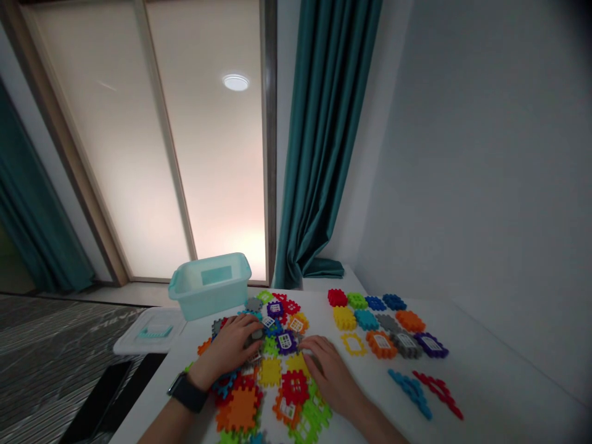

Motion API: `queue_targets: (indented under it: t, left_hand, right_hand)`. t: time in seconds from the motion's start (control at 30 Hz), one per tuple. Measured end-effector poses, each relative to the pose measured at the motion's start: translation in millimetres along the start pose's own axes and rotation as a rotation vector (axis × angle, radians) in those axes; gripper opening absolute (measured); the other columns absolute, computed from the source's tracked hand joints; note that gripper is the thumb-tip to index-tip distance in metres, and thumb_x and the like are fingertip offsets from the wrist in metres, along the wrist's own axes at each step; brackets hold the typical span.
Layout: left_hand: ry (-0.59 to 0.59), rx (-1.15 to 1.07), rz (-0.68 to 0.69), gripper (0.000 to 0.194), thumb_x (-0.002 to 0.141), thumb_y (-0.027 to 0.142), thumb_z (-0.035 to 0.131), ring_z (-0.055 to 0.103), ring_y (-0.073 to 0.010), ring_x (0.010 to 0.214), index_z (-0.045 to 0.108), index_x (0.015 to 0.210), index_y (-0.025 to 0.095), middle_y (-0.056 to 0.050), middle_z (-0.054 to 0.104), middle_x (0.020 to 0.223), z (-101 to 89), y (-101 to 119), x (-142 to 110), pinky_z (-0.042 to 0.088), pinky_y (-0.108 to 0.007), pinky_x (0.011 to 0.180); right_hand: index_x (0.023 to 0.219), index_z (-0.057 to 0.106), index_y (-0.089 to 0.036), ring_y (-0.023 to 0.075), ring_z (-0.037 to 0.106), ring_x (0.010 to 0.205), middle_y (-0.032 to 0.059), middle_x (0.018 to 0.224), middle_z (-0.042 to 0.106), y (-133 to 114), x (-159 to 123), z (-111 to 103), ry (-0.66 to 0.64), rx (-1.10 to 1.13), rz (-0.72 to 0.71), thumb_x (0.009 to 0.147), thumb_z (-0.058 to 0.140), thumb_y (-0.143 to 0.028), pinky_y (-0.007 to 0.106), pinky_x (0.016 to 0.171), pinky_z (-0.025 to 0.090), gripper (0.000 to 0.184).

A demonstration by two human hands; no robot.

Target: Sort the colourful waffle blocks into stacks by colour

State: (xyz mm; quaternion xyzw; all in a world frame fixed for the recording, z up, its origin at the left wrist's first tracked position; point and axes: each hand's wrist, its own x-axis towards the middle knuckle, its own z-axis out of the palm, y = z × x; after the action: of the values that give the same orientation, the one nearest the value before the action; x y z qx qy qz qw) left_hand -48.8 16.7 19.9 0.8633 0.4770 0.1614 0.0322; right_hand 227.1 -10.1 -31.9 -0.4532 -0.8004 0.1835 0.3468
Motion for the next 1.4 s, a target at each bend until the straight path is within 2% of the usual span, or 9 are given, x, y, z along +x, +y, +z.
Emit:
queue_targets:
  t: [0.13,0.27,0.43,0.6,0.67,0.83,0.97,1.17,1.4]
  left_hand:
    - [0.024,0.009,0.011,0.028,0.091,0.028,0.062,0.058,-0.0289,0.118,0.066,0.119,0.028,-0.005,0.066,0.127,-2.5,-5.1,-0.8,0.044,-0.043,0.101]
    - [0.074,-0.005,-0.049,0.028,0.095,0.031,0.055,0.06,-0.0282,0.116,0.065,0.12,0.025,-0.007,0.067,0.124,-12.1,-21.0,-2.9,0.046,-0.042,0.097]
    - [0.048,-0.004,-0.129,0.025,0.095,0.029,0.052,0.061,-0.0284,0.111,0.069,0.112,0.023,-0.009,0.068,0.119,-20.0,-39.4,-7.5,0.047,-0.04,0.093]
    - [0.01,0.007,-0.194,0.025,0.094,0.031,0.053,0.061,-0.0294,0.109,0.069,0.111,0.022,-0.01,0.068,0.117,-18.8,-51.2,-10.7,0.046,-0.04,0.093]
    - [-0.017,0.001,-0.203,0.024,0.092,0.03,0.055,0.061,-0.0297,0.11,0.068,0.11,0.021,-0.01,0.068,0.116,-15.9,-54.3,-11.5,0.046,-0.04,0.093]
    - [-0.038,-0.017,-0.182,0.026,0.09,0.031,0.058,0.06,-0.0294,0.111,0.067,0.113,0.023,-0.009,0.067,0.118,-5.3,-56.3,-11.2,0.046,-0.038,0.094]
    - [-0.034,-0.029,-0.169,0.026,0.089,0.029,0.058,0.061,-0.0288,0.11,0.067,0.112,0.022,-0.01,0.068,0.118,0.0,-58.0,-9.8,0.047,-0.038,0.094]
    - [-0.014,-0.044,-0.152,0.025,0.091,0.031,0.058,0.062,-0.0279,0.108,0.068,0.112,0.022,-0.009,0.069,0.116,0.4,-59.5,-10.2,0.048,-0.038,0.094]
    - [0.022,-0.036,-0.154,0.027,0.09,0.035,0.062,0.062,-0.0297,0.109,0.067,0.113,0.023,-0.01,0.068,0.117,-4.2,-49.7,-10.6,0.047,-0.041,0.094]
  right_hand:
    - [0.11,0.065,-0.023,0.0264,0.06,0.112,0.0095,0.115,0.068,2.5,0.0,0.0,0.006,0.026,-0.001,0.099,0.043,-0.024,0.044,0.102,0.045,0.025]
    - [0.111,0.065,-0.023,0.0267,0.059,0.115,0.0092,0.117,0.068,3.5,-0.7,1.2,0.013,0.011,-0.01,0.097,0.044,-0.022,0.046,0.104,0.044,0.025]
    - [0.11,0.064,-0.023,0.0264,0.058,0.116,0.0089,0.119,0.068,-1.7,4.4,1.4,-0.031,-0.052,-0.05,0.094,0.046,-0.016,0.046,0.104,0.043,0.025]
    - [0.117,0.062,-0.024,0.0261,0.057,0.118,0.0066,0.123,0.067,-16.0,28.3,3.6,-0.141,-0.155,-0.174,0.089,0.053,-0.01,0.046,0.106,0.041,0.033]
    - [0.115,0.063,-0.024,0.0259,0.058,0.116,0.0062,0.12,0.067,-21.9,45.8,8.0,-0.174,-0.178,-0.208,0.09,0.056,-0.013,0.045,0.104,0.042,0.029]
    - [0.11,0.064,-0.021,0.0253,0.058,0.115,0.007,0.115,0.068,-30.7,95.4,32.7,-0.204,-0.238,-0.242,0.09,0.061,-0.016,0.041,0.102,0.043,0.021]
    - [0.105,0.065,-0.021,0.0266,0.057,0.116,0.0077,0.115,0.068,-30.3,121.0,54.3,-0.212,-0.263,-0.243,0.089,0.066,-0.021,0.042,0.103,0.041,0.016]
    - [0.103,0.065,-0.023,0.0294,0.058,0.115,0.0068,0.111,0.068,-26.3,130.7,66.0,-0.207,-0.291,-0.212,0.081,0.077,-0.025,0.045,0.101,0.041,0.026]
    - [0.112,0.063,-0.024,0.0292,0.056,0.119,0.0072,0.117,0.067,-30.1,122.5,53.8,-0.166,-0.272,-0.21,0.077,0.078,-0.025,0.046,0.107,0.038,0.039]
